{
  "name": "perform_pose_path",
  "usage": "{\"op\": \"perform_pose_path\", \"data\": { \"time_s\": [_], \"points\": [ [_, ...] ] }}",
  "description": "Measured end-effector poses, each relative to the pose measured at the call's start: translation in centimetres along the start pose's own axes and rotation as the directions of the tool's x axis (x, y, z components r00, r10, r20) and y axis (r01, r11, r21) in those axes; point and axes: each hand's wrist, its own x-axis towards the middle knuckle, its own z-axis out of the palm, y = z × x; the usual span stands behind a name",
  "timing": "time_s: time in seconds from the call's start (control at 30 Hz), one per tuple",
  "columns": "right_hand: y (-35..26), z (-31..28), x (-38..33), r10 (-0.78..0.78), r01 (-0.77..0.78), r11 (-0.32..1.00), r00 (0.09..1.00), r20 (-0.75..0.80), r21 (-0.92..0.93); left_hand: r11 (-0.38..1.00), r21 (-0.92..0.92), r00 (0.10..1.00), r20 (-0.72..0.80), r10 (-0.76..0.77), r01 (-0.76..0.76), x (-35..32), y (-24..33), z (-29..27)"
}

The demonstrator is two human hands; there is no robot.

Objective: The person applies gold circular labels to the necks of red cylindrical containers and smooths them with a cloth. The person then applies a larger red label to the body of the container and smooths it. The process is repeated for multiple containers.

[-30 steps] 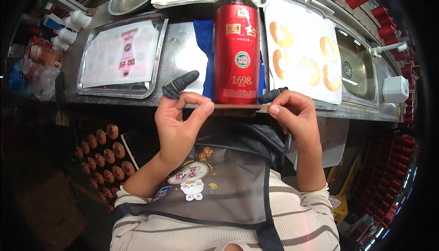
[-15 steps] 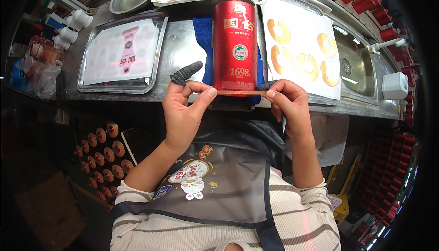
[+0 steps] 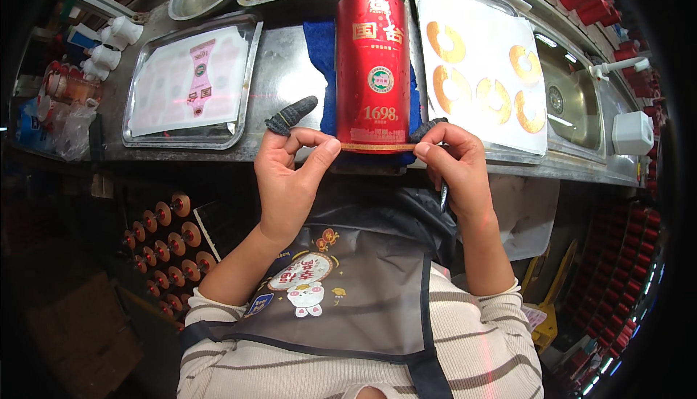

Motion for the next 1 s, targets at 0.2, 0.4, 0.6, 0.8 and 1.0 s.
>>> {"op": "perform_pose_path", "data": {
  "time_s": [0.2, 0.4, 0.6, 0.8, 1.0],
  "points": [
    [0.0, -0.1, 0.2, -0.004, 0.004, 0.999, 1.0, -0.008, -0.032, 1.0, 0.003, 1.0, 0.0, 0.01, -0.01, 0.1, 0.0, 0.4],
    [-0.2, -0.8, 0.2, 0.039, -0.038, 0.998, 0.999, 0.025, -0.047, 0.998, 0.044, 0.999, -0.005, 0.04, -0.04, 0.0, 0.1, 0.9],
    [0.1, -0.2, 0.2, -0.022, 0.022, 0.998, 1.0, -0.001, -0.06, 0.993, 0.091, 0.997, 0.008, 0.075, -0.076, 0.2, -0.3, 0.9],
    [0.0, -0.3, 0.3, -0.033, 0.032, 0.997, 0.999, -0.007, -0.066, 0.994, 0.09, 0.998, 0.01, 0.065, -0.066, 0.2, 0.1, 1.2],
    [0.1, -0.5, 0.3, -0.042, 0.043, 0.997, 0.999, 0.004, -0.064, 0.994, 0.089, 0.998, 0.01, 0.063, -0.063, 0.1, -0.2, 1.2]
  ]
}}
